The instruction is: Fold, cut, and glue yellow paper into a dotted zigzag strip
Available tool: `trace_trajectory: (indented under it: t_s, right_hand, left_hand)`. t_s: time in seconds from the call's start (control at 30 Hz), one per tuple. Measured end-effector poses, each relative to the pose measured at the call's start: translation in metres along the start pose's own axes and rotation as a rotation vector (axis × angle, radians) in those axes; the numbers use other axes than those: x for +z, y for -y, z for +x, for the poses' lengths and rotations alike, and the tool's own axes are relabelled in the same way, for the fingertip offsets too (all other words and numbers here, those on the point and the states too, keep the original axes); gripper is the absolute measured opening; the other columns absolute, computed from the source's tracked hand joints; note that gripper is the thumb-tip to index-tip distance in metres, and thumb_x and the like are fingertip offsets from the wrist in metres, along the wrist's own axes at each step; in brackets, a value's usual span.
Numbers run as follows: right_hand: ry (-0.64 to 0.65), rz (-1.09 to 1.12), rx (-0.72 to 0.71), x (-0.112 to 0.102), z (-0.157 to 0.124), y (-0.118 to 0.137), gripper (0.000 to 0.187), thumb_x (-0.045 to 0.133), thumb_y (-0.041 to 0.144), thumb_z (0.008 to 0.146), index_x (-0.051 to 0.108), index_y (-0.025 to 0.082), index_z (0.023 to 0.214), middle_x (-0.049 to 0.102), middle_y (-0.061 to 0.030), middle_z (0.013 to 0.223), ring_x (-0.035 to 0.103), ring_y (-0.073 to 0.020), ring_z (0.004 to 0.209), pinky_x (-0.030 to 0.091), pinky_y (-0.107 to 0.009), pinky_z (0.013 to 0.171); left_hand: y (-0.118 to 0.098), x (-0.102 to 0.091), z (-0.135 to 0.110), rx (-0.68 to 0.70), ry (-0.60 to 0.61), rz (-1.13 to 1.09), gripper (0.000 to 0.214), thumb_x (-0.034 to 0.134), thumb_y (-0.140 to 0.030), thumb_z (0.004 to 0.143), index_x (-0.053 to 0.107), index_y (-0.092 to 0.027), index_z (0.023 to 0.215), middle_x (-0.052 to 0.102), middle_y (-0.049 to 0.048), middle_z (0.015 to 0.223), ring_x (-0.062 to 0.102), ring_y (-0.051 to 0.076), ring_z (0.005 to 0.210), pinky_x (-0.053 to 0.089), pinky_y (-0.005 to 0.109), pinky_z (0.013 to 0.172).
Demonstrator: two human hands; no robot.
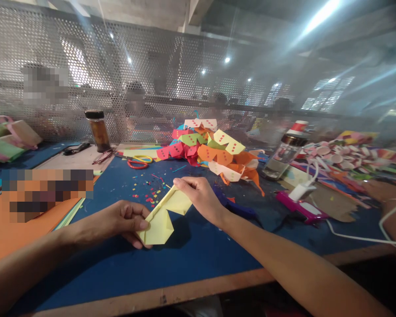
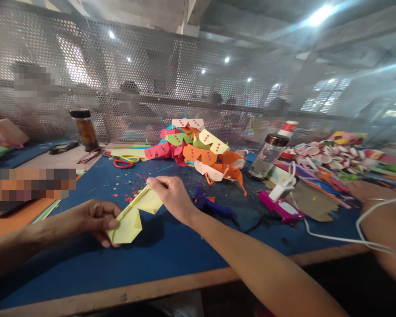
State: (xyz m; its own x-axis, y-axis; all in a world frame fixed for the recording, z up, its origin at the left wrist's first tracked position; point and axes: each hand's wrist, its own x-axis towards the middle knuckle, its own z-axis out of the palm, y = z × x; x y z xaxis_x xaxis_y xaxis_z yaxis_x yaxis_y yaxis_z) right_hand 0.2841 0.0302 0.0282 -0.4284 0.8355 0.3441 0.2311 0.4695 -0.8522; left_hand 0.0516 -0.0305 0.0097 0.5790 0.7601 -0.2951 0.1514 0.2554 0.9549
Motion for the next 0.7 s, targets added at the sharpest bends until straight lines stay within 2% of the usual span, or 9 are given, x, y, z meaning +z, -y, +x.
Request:
trace_trajectory:
  t_s: [0.47,0.6,0.7]
  right_hand:
    - [0.010,0.017,0.009,0.0003,-0.0002,0.0002,0.043,0.051,0.045,0.091,0.036,0.021,0.058,0.025,0.0051,0.061,0.026,-0.0108,0.057,0.020,-0.028,0.052]
    - [0.027,0.023,0.017,0.0006,-0.0009,0.0008,0.043,0.050,0.045,0.091,0.036,0.021,0.059,0.026,0.0052,0.061,0.027,-0.0108,0.056,0.020,-0.028,0.052]
    - [0.054,0.018,0.009,0.0014,-0.0018,-0.0002,0.043,0.049,0.044,0.092,0.036,0.021,0.059,0.026,0.0054,0.061,0.028,-0.0106,0.056,0.020,-0.028,0.052]
  left_hand:
    - [-0.0038,0.0066,0.0002,0.027,-0.045,0.017,0.032,0.069,-0.047,0.085,0.068,-0.016,0.086,0.078,0.0086,0.085,0.074,0.020,0.076,0.058,0.028,0.068]
    - [-0.0021,0.0059,0.0023,0.018,-0.027,0.037,0.035,0.067,-0.050,0.085,0.068,-0.015,0.087,0.077,0.0086,0.083,0.073,0.020,0.076,0.057,0.029,0.069]
    - [0.0000,0.0043,0.0040,0.024,-0.049,0.044,0.036,0.068,-0.051,0.084,0.069,-0.015,0.090,0.075,0.0052,0.080,0.070,0.017,0.070,0.057,0.029,0.067]
